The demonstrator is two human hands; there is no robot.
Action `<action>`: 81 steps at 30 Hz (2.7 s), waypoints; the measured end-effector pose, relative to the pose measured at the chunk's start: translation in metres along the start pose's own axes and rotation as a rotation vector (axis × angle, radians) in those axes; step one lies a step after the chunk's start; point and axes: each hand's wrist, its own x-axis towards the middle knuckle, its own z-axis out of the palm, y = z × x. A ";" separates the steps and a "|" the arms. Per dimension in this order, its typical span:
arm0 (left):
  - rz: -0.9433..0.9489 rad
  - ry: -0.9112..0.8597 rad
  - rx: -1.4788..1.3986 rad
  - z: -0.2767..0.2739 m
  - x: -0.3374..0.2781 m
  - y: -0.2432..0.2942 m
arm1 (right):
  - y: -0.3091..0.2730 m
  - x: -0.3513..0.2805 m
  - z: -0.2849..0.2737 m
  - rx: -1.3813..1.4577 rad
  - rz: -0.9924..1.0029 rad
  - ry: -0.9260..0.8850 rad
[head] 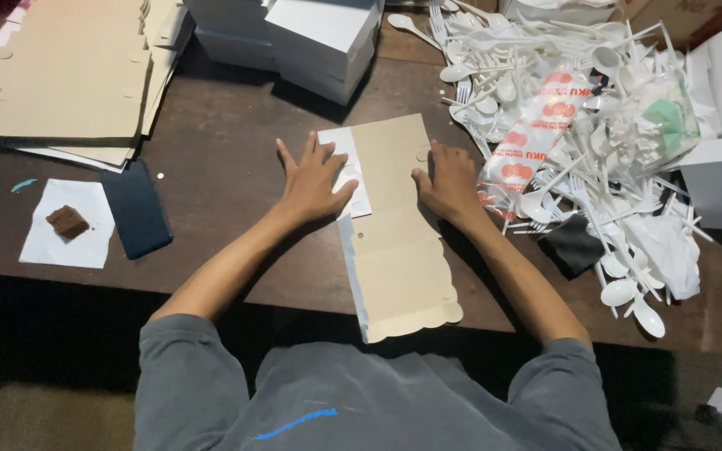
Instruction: Folding a flat cardboard cutout into a small box by bending sides and tucking in flaps
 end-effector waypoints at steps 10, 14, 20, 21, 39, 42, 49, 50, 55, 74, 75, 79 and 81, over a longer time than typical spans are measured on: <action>0.140 0.026 -0.108 0.022 0.013 -0.001 | -0.051 0.001 -0.022 0.041 0.034 0.003; 0.079 -0.015 -0.097 0.014 0.018 0.001 | -0.046 0.005 -0.021 0.205 0.005 0.108; 0.064 -0.026 -0.145 0.013 0.017 0.010 | -0.021 0.011 -0.010 0.622 -0.280 0.207; 0.075 -0.025 -0.152 0.011 0.015 0.012 | -0.016 0.010 -0.002 0.701 -0.315 0.104; -0.003 -0.275 -0.006 -0.012 0.019 0.055 | -0.020 -0.001 0.027 -0.105 -0.303 0.188; 0.005 -0.270 0.002 -0.015 0.018 0.058 | -0.013 -0.008 0.020 -0.047 -0.386 0.231; 0.007 -0.262 0.013 -0.012 0.019 0.056 | 0.005 -0.036 0.008 0.064 -0.572 0.224; 0.005 -0.262 0.011 -0.010 0.019 0.055 | 0.005 -0.039 0.006 0.123 -0.601 0.214; 0.002 -0.253 0.012 -0.007 0.018 0.056 | 0.009 -0.051 0.008 0.239 -0.647 0.157; 0.029 -0.239 -0.018 -0.007 0.014 0.049 | -0.035 0.006 -0.018 0.182 -0.052 0.021; 0.026 -0.226 -0.034 -0.006 0.015 0.048 | -0.033 0.004 -0.018 0.314 -0.170 0.129; 0.028 -0.196 -0.097 -0.008 0.015 0.049 | -0.043 0.005 -0.010 0.331 -0.372 0.087; 0.026 -0.184 -0.097 -0.011 0.013 0.049 | -0.046 0.007 0.005 0.110 -0.382 -0.093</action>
